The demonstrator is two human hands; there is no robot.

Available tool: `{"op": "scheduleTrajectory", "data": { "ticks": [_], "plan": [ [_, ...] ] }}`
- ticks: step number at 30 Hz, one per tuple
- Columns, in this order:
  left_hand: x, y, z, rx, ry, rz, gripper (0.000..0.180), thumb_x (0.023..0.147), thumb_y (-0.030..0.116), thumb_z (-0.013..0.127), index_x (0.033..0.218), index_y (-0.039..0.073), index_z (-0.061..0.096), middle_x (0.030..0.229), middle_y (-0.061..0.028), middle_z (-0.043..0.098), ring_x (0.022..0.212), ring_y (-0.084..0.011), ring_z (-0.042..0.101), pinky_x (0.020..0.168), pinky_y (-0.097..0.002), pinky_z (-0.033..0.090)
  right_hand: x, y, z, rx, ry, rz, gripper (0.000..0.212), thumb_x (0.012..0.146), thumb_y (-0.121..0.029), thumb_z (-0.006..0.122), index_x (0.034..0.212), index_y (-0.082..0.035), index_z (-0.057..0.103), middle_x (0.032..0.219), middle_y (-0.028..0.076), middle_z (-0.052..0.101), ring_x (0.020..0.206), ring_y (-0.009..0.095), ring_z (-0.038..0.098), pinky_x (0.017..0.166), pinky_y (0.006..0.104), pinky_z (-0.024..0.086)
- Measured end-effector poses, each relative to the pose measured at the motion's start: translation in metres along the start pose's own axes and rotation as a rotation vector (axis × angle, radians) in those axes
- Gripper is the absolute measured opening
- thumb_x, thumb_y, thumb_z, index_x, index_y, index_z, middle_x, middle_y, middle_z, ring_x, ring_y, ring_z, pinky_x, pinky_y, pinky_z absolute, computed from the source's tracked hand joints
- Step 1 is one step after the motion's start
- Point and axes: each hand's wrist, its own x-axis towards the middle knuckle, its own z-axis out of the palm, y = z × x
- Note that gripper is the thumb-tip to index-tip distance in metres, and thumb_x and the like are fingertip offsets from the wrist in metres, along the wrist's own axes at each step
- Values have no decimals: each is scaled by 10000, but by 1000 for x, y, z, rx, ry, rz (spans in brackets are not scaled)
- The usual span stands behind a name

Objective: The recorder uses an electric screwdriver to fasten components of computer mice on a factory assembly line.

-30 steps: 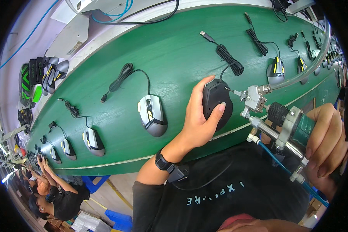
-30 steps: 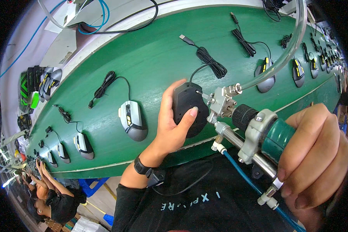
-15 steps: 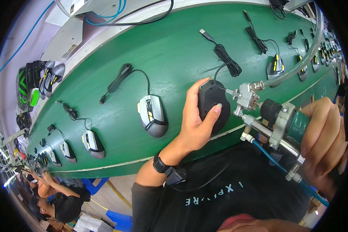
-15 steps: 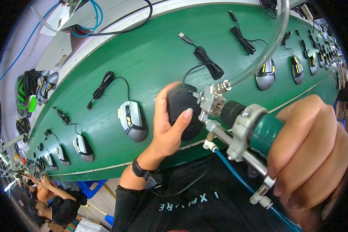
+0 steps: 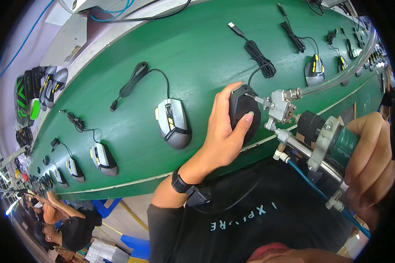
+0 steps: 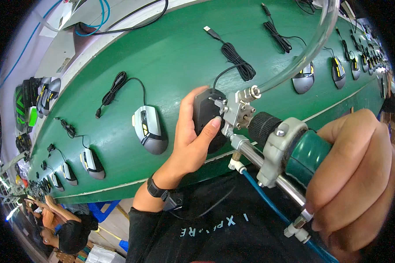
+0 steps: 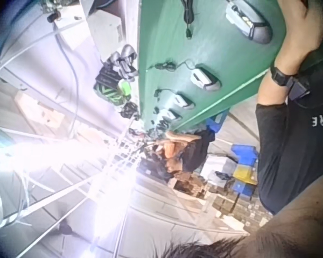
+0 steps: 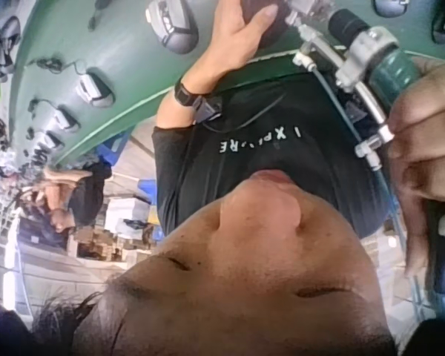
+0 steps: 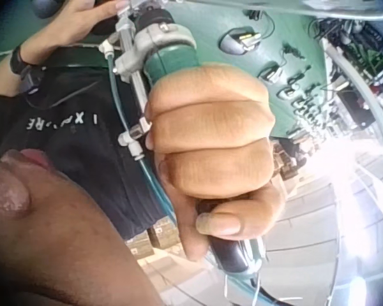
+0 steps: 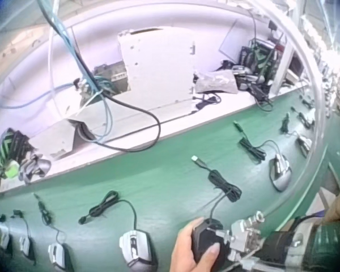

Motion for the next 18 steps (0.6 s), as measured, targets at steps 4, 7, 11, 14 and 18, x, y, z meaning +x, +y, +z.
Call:
{"op": "scheduleTrajectory", "data": {
  "ticks": [4,7,11,14,18],
  "plan": [
    [-6,-3,-5,13,-18,8,555,920,110,585,1410,9,345,1224,-185,483,1115,-297,514,997,-391,394,-24,17,-5,181,-16,-190,500,949,-461,567,1208,-37,511,743,36,537,556,164,533,437,313,501],
    [-12,-2,-13,17,-8,-6,558,924,120,585,1412,4,341,1220,-186,482,1110,-302,513,997,-392,394,5,-17,0,-68,-237,355,526,936,-487,571,1211,-44,501,762,42,539,565,172,539,424,315,487],
    [-12,4,-12,44,6,6,551,925,121,581,1407,2,343,1213,-189,482,1103,-304,514,995,-392,394,7,-7,-12,10,-297,250,313,889,-269,585,1068,-13,567,734,65,594,587,136,586,496,248,514],
    [-5,3,-10,79,2,64,537,926,122,575,1399,-1,352,1201,-198,479,1102,-314,512,998,-397,391,6,3,-25,62,-360,141,113,842,-51,600,925,17,634,705,86,648,609,99,633,569,182,541],
    [-7,-7,-27,84,127,31,511,931,105,586,1384,-3,375,1216,-141,510,1109,-228,518,989,-346,409,-5,-4,-69,366,-527,-11,148,841,111,570,894,27,680,813,91,695,763,102,677,724,154,549]
  ]
}}
